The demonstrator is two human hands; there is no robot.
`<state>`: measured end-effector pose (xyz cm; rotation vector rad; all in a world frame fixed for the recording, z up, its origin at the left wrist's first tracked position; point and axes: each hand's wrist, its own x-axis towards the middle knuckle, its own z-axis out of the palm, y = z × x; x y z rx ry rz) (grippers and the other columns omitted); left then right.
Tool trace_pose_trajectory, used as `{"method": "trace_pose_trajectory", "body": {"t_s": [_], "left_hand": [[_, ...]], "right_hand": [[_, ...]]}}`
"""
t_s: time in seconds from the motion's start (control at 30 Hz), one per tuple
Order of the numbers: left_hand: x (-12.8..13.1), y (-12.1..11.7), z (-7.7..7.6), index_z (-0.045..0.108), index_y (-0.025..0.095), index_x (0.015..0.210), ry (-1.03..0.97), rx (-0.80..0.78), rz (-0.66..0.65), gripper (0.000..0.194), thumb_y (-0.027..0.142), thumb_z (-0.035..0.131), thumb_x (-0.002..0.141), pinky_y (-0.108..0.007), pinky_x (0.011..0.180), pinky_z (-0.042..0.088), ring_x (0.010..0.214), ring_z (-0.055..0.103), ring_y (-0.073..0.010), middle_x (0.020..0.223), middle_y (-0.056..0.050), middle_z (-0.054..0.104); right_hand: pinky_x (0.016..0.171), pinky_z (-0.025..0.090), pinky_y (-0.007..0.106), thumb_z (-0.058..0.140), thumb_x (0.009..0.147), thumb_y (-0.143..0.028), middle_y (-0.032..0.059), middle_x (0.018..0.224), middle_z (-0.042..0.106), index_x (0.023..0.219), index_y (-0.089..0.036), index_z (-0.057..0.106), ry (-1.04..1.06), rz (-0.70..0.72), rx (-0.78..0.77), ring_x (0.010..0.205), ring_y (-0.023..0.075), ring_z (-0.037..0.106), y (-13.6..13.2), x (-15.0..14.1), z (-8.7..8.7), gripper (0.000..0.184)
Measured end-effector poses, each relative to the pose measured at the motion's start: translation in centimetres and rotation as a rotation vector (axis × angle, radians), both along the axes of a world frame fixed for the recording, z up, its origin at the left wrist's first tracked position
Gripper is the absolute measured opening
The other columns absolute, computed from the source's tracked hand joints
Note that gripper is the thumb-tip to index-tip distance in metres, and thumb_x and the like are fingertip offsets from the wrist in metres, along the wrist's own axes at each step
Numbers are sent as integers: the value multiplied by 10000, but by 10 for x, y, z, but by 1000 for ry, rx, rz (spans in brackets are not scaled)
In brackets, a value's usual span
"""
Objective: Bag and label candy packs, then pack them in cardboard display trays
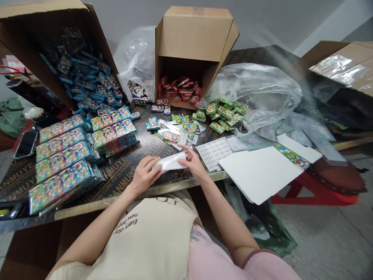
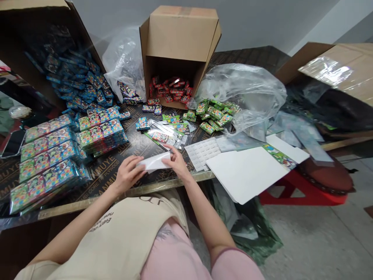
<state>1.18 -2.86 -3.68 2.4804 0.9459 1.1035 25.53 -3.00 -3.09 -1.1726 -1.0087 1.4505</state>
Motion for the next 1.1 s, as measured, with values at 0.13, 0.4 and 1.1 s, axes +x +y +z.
{"method": "trace_pose_trajectory", "body": {"t_s": [0.13, 0.4, 1.1], "left_hand": [[2, 2, -5, 385, 238, 1410, -417, -649, 311, 668, 494, 612, 837, -454, 998, 442, 1236, 532, -279, 1366, -165, 520], [6, 13, 15, 283, 173, 1464, -698, -954, 204, 1000, 462, 786, 650, -342, 782, 543, 825, 673, -209, 963, -80, 704], [35, -4, -48, 588, 131, 1259, -156, -996, 106, 675, 479, 695, 691, -320, 710, 573, 669, 662, -166, 829, -48, 716]], "right_hand": [[650, 478, 238, 776, 674, -361, -15, 822, 668, 1310, -229, 505, 36, -11, 97, 669, 117, 586, -1, -7, 9, 703], [854, 520, 326, 744, 689, -406, 102, 1401, 513, 1439, -247, 388, -104, 156, 187, 1072, 228, 609, -5, -17, 15, 846], [1000, 436, 467, 219, 751, -127, 284, 1415, 389, 1482, 28, 87, -992, -1755, -107, 1297, 251, 482, -170, 255, -20, 759]]}}
